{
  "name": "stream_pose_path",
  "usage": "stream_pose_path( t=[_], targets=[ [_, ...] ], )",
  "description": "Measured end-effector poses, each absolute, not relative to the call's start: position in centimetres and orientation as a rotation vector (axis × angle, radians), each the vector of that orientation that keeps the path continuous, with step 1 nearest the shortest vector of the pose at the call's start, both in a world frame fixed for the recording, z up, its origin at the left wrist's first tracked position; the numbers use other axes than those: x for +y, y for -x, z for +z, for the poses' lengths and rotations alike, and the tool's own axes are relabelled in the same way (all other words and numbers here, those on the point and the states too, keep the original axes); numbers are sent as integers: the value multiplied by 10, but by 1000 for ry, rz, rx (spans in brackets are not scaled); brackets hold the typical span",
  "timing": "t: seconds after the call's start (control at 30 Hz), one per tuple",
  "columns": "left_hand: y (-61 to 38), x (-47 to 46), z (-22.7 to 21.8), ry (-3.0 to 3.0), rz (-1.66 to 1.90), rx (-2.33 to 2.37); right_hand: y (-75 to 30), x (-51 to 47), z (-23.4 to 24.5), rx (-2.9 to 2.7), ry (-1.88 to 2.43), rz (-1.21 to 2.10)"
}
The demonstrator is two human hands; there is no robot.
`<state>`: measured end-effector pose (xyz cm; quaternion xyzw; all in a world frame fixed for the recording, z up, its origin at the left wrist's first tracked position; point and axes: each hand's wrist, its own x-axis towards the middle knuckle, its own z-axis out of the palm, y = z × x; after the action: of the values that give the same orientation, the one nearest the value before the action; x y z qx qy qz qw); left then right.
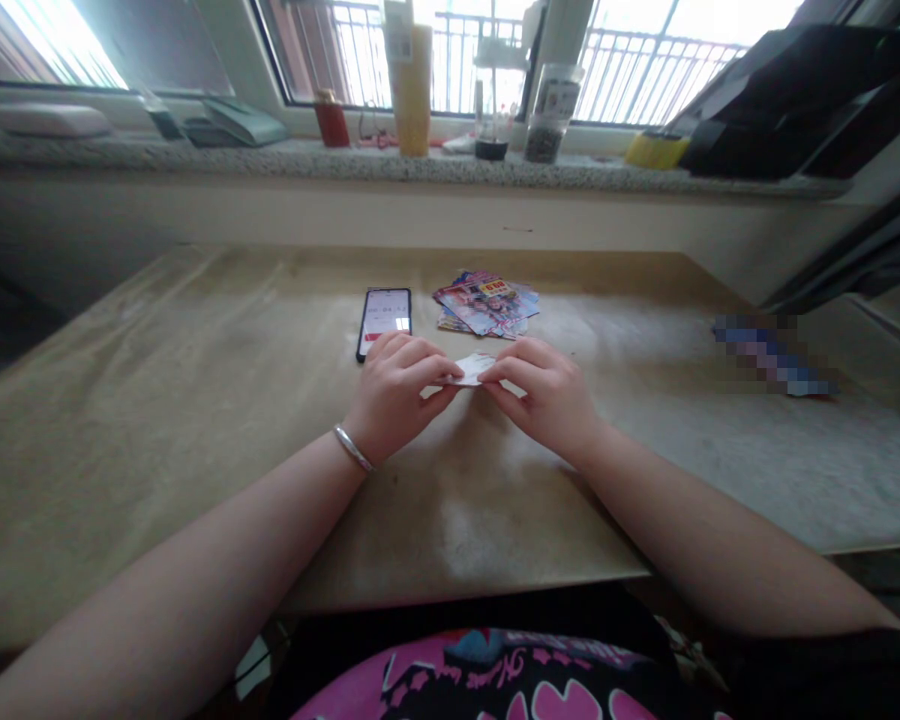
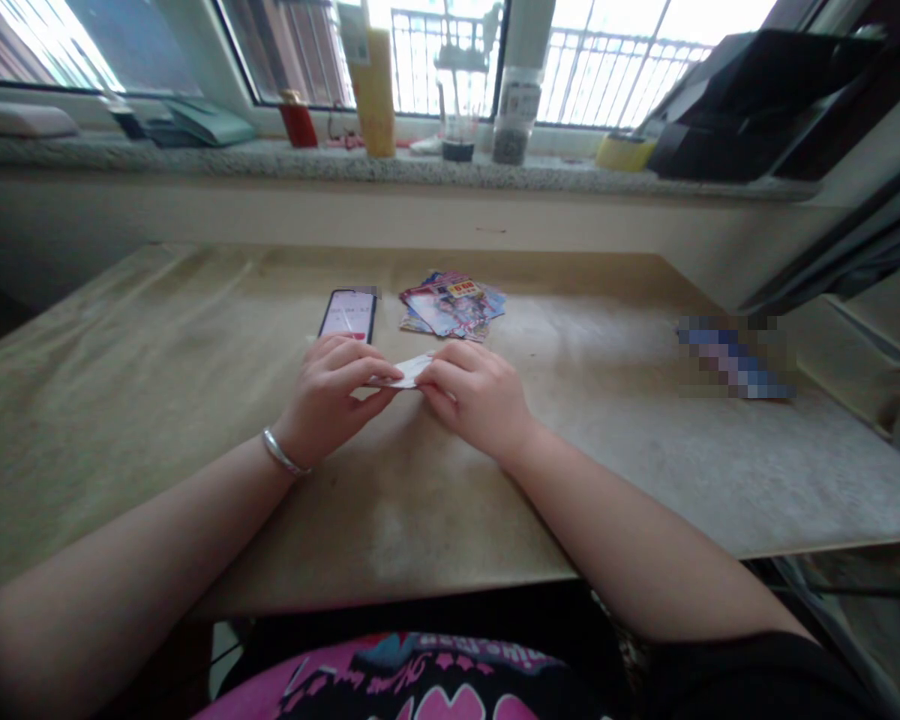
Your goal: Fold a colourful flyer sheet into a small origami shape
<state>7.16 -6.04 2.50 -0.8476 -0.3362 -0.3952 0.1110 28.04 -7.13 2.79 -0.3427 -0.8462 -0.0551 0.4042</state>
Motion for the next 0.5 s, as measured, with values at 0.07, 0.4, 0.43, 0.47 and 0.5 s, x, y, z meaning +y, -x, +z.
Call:
stream_pose_path(
  t=[0.07,0.4,0.43,0.47,0.5],
  targets=[
    [-71,-59,24,2500,-1240,-1057,-281,-71,27,-2094,865,-79],
    [-70,-60,24,2447,-1457,-1031,-281,-72,27,-2031,920,-44],
    [-71,-61,25,2430,-1440,-1014,-280,-73,28,-2037,895,-64],
    [-71,-63,25,2415,-1425,-990,-280,-74,29,-2045,870,-80],
    [-72,-64,26,2405,-1410,-962,-279,-76,30,-2054,847,-90]
  ],
)
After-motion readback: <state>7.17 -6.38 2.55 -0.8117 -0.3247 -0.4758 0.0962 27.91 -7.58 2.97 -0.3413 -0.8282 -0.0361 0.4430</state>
